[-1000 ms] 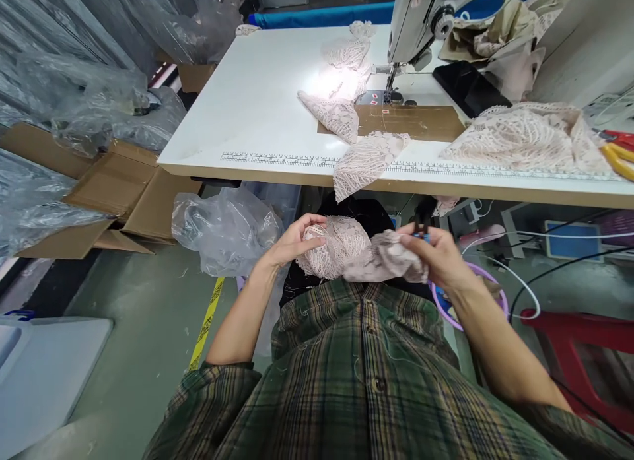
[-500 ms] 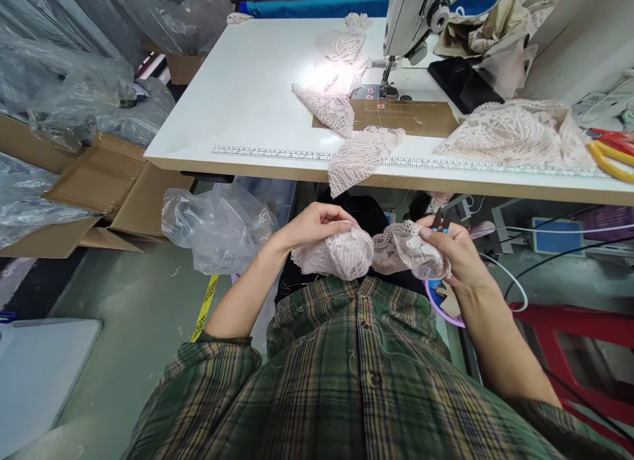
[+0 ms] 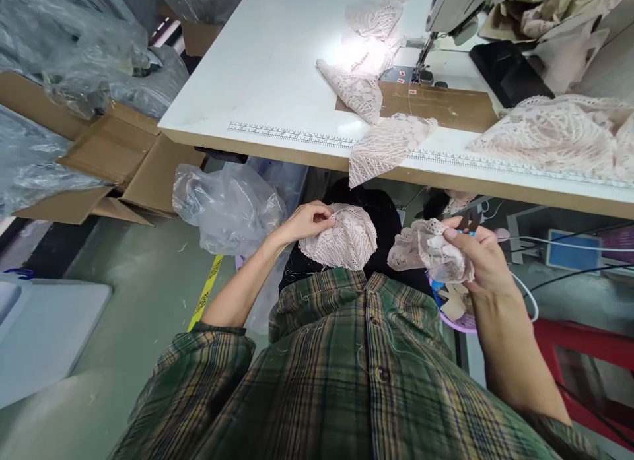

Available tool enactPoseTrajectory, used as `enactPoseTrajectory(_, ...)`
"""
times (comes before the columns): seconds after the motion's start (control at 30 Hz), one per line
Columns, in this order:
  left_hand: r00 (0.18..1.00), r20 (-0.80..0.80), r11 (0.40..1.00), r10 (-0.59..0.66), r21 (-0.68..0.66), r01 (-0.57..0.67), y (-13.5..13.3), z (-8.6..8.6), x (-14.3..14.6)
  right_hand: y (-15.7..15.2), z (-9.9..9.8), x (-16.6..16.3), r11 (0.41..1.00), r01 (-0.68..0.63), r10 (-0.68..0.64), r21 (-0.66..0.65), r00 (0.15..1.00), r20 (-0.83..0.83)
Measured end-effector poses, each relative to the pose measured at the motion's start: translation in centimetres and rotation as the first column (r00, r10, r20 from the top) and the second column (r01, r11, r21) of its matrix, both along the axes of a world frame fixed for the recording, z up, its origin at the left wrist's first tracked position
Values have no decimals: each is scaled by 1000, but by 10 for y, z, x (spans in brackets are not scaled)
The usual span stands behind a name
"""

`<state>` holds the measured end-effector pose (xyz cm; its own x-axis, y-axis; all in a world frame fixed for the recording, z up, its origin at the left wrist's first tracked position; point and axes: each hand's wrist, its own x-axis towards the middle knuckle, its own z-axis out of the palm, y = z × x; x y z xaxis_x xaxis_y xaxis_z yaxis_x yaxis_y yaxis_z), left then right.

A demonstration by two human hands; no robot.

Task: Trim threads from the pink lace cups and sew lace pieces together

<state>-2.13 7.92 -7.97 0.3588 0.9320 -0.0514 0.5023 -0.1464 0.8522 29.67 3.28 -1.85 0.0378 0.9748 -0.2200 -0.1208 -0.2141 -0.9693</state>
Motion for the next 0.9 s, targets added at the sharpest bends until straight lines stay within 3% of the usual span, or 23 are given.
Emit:
enactPoseTrajectory(0.17, 992, 126, 991, 4, -133, 13, 2, 9, 1, 1, 3, -5, 1000, -22, 22, -4, 1000, 14)
enactPoseTrajectory(0.37, 996, -79, 983, 40, -178, -53, 1, 18, -6, 7, 10, -18, 990, -139, 139, -7, 990, 36)
enactPoseTrajectory(0.53, 991, -118, 972, 62, -217, -87, 0, 14, -13, 7, 20, -56, 946, -323, 323, 22, 946, 20)
enactPoseTrajectory(0.63, 986, -153, 976, 65, -194, -94, 1, 12, -17, 6, 19, -84, 951, -280, 287, 129, 957, -37)
enactPoseTrajectory(0.73, 966, -239, 983, 95, -132, -129, 4, 10, -23, 10, -3, -102, 965, -199, 206, 173, 978, -26)
enactPoseTrajectory(0.9, 956, -236, 976, 172, -89, -198, 4, -3, -33, 25, -68, -96, 970, -225, 199, 91, 952, 235)
